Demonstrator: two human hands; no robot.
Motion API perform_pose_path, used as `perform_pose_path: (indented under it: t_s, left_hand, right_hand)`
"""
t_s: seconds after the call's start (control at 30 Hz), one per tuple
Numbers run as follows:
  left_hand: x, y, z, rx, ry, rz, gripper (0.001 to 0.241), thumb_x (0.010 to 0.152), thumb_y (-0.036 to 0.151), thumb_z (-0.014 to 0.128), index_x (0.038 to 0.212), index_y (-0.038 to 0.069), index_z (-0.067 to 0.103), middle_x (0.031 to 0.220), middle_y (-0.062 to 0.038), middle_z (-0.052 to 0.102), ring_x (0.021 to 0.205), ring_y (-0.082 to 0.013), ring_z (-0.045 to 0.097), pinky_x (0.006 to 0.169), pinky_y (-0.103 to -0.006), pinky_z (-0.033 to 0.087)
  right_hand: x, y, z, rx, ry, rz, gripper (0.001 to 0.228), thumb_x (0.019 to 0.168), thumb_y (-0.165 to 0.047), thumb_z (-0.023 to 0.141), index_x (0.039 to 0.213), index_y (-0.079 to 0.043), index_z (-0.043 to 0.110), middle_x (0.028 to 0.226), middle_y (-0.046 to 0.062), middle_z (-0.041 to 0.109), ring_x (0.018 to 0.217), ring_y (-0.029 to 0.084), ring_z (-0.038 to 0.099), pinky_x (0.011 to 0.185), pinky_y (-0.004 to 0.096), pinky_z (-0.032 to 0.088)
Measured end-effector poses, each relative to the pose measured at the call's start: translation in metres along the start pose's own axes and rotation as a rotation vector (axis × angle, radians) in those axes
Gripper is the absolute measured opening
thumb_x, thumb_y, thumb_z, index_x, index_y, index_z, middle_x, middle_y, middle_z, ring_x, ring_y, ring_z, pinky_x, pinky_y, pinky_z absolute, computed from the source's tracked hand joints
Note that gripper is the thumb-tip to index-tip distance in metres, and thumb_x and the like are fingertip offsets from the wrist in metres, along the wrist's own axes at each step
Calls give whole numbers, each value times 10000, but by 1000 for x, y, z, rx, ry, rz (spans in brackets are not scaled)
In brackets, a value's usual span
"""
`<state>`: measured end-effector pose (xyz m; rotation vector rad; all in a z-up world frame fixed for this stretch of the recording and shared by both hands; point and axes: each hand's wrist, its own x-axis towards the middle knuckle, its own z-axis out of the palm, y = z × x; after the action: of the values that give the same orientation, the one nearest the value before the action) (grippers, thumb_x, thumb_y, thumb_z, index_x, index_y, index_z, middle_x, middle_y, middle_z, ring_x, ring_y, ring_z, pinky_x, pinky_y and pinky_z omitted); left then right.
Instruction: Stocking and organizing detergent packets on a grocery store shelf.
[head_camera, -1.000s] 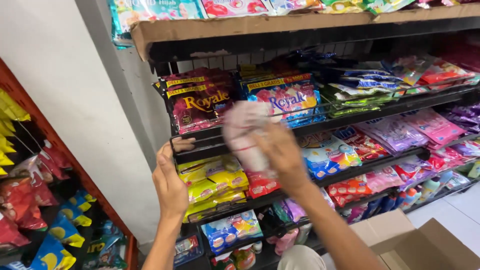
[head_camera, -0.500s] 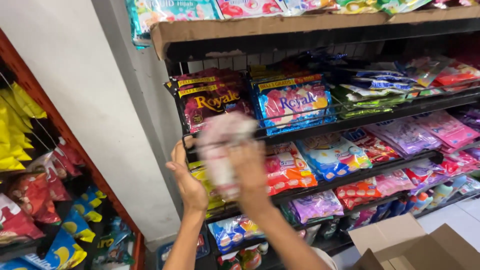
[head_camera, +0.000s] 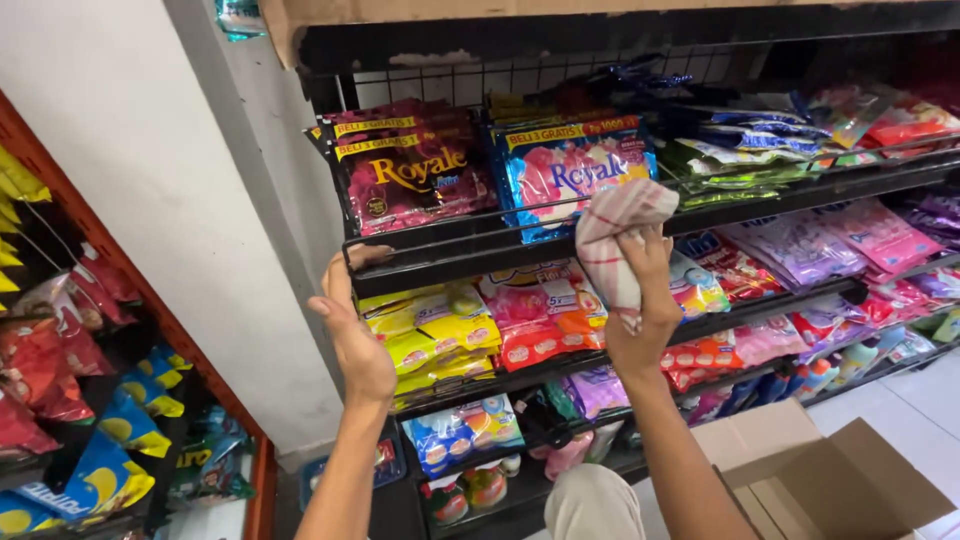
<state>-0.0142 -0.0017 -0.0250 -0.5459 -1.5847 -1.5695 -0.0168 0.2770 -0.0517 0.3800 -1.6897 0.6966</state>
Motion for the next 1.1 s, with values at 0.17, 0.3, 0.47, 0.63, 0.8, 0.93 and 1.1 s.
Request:
perform_pose_path:
  t_s: [0.17, 0.3, 0.47, 0.63, 0.8, 0.93, 1.1]
  left_hand:
    - [0, -8, 4, -65, 50, 0, 913, 1089, 630, 26, 1304, -64, 580, 1273, -162, 603, 1290, -273, 522, 1213, -377, 292]
    - [-4, -20, 6, -34, 92, -4, 885, 1108, 622, 49, 1283, -54, 592, 1277, -160, 613, 1294, -272, 528, 1216, -381, 307]
    - [-7, -49, -11, -429, 68, -163, 835, 1059, 605, 77, 1351, -3, 567, 1340, -120, 603, 1311, -251, 514, 1230, -382, 303]
    - [-2, -32, -10, -340, 62, -152, 880, 1057, 654, 75, 1297, -19, 589, 1319, -135, 610, 1306, -261, 526, 1229, -394, 309]
    - [4, -23, -9, -106, -4, 23, 905, 1108, 667, 28, 1075, -47, 584, 1199, -176, 631, 1241, -285, 576, 1248, -416, 353]
    - [-2, -26, 4, -212, 34, 1, 819, 1133, 617, 68, 1053, -45, 543, 1172, -171, 617, 1192, -276, 588, 1212, -409, 386]
    - [2, -23, 13, -98, 181, 67, 618, 1200, 471, 230, 1038, -39, 538, 1144, -173, 626, 1080, -253, 623, 1083, -390, 469]
  right_hand:
    - [-13, -50, 45, 113, 82, 126, 567, 952, -108, 480, 1513, -26, 492, 1596, 248, 450, 1584, 415, 333, 1344, 520, 177]
    - [-34, -99, 86, 100, -97, 6, 681, 944, -391, 626, 1532, -74, 492, 1624, 287, 351, 1558, 466, 301, 1296, 573, 211]
    - [13, -154, 72, 120, -208, -173, 650, 877, -412, 722, 1399, -65, 549, 1466, 258, 453, 1407, 444, 441, 1246, 616, 268]
    - [19, -103, 82, -61, -238, -297, 485, 868, -235, 810, 1312, -213, 616, 1324, 73, 572, 1244, 288, 582, 1047, 446, 425]
    - [34, -74, 44, 283, -82, -9, 728, 759, -92, 845, 1414, -112, 528, 1296, 152, 530, 1174, 350, 580, 1032, 415, 495]
    - [33, -67, 37, 129, 85, 163, 716, 796, -22, 742, 1474, -92, 524, 1285, 145, 538, 1219, 362, 604, 1089, 408, 498]
    - [22, -111, 63, 84, -30, 85, 612, 802, -120, 775, 1395, -152, 626, 1234, 160, 566, 1053, 346, 663, 889, 417, 563]
